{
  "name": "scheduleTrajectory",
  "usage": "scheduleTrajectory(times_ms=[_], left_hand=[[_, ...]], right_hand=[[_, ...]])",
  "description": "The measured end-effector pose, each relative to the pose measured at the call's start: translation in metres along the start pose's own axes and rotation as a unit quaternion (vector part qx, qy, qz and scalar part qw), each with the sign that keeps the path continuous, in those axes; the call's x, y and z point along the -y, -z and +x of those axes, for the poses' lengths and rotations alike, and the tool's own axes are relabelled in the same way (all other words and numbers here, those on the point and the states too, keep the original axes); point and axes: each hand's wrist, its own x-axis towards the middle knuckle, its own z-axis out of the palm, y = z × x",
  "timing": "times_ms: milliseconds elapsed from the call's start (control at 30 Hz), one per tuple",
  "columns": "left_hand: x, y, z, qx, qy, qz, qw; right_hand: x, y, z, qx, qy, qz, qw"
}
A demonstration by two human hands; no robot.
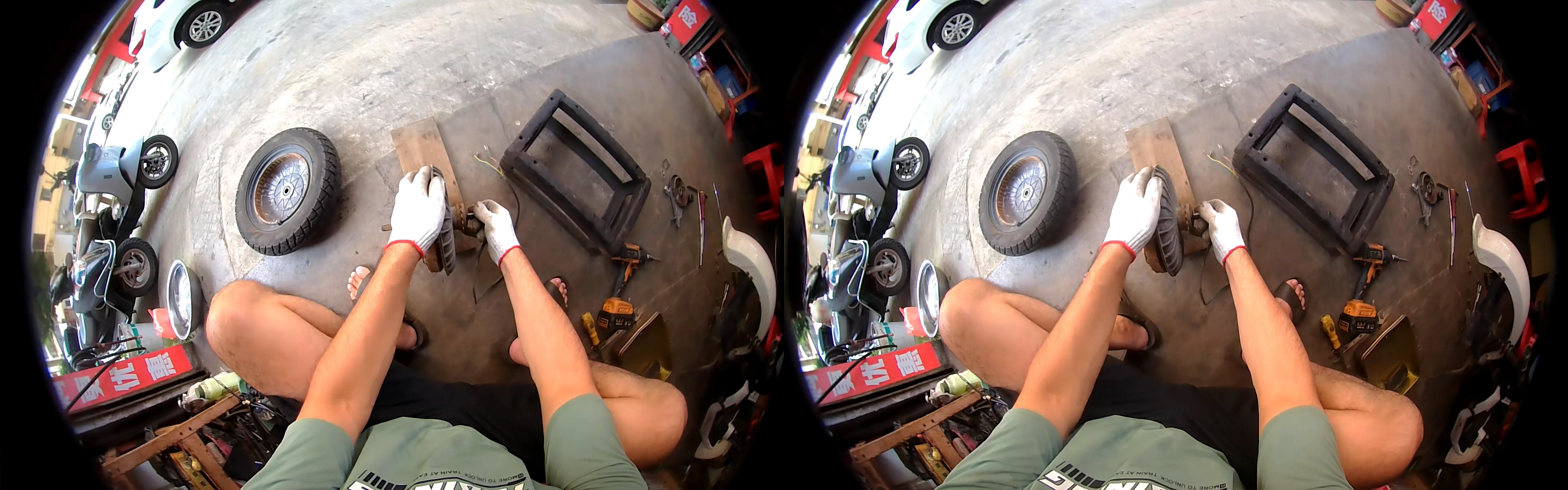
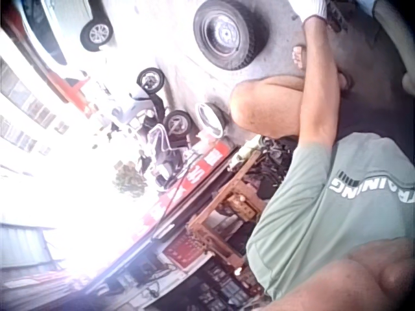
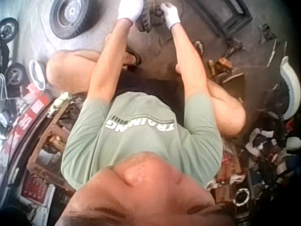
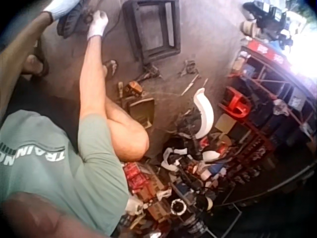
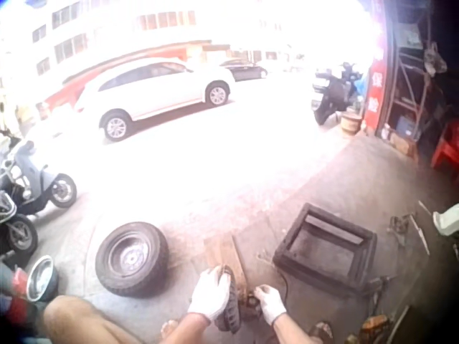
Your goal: The person disassembles a mechanical hub component by hand and with a hammer, then uses a screwdriver to pry internal elements before finally separating the stator from the housing.
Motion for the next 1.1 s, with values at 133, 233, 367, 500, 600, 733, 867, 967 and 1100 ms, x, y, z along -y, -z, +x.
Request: scheduleTrajectory(times_ms=[133, 233, 367, 500, 600, 733, 867, 967, 1100], left_hand=[[-0.012, -0.006, -0.014, -0.043, -0.015, 0.043, 0.998], [-0.011, -0.009, -0.012, -0.064, -0.040, 0.062, 0.995], [-0.002, -0.009, -0.006, -0.084, -0.072, 0.076, 0.991], [0.008, -0.006, 0.000, -0.094, -0.073, 0.074, 0.990], [0.012, -0.006, 0.003, -0.091, -0.074, 0.077, 0.990], [0.012, -0.008, 0.008, -0.082, -0.067, 0.079, 0.991], [0.013, -0.009, 0.012, -0.064, -0.061, 0.086, 0.992], [0.021, -0.013, 0.025, -0.043, -0.059, 0.077, 0.994], [0.045, -0.017, 0.048, 0.006, -0.022, 0.085, 0.996]], right_hand=[[0.003, -0.002, -0.001, -0.002, 0.000, -0.001, 1.000], [0.002, -0.001, 0.000, 0.013, -0.005, -0.020, 1.000], [0.000, 0.013, 0.002, -0.030, 0.054, -0.112, 0.992], [0.031, 0.047, 0.005, -0.025, -0.015, -0.116, 0.993], [0.099, 0.082, 0.006, -0.018, -0.013, -0.184, 0.983], [0.217, 0.140, -0.021, -0.053, 0.172, -0.601, 0.779], [0.279, 0.202, -0.100, -0.049, 0.098, -0.684, 0.721], [0.271, 0.268, -0.171, -0.119, 0.070, -0.629, 0.765], [0.186, 0.362, -0.276, -0.264, 0.022, -0.454, 0.851]])
